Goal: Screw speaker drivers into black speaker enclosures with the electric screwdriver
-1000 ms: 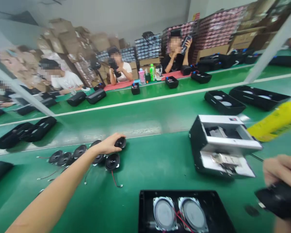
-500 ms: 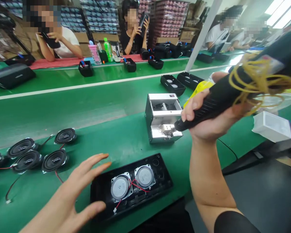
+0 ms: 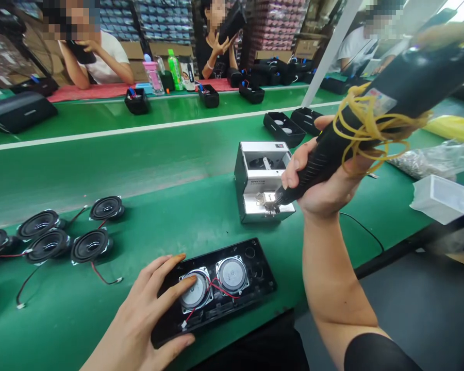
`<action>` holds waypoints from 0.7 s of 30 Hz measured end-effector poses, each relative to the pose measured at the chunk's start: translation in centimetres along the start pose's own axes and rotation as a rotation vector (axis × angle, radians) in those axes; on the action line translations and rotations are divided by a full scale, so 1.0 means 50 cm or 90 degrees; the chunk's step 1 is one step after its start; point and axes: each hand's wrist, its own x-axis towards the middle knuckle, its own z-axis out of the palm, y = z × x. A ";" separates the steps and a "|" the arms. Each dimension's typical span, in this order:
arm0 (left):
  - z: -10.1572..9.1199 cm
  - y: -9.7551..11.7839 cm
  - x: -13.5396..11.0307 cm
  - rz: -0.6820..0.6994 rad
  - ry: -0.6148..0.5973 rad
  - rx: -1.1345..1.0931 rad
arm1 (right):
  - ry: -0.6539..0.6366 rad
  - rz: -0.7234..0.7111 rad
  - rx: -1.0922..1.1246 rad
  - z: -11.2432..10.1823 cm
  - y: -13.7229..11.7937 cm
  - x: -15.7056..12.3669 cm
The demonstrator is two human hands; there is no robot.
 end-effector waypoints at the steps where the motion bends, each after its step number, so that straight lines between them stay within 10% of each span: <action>1: -0.001 0.002 0.000 -0.013 0.000 -0.005 | -0.002 0.011 -0.011 0.000 0.000 -0.001; 21: -0.002 0.037 0.028 0.003 -0.064 -0.092 | -0.013 0.056 0.079 0.027 -0.103 -0.006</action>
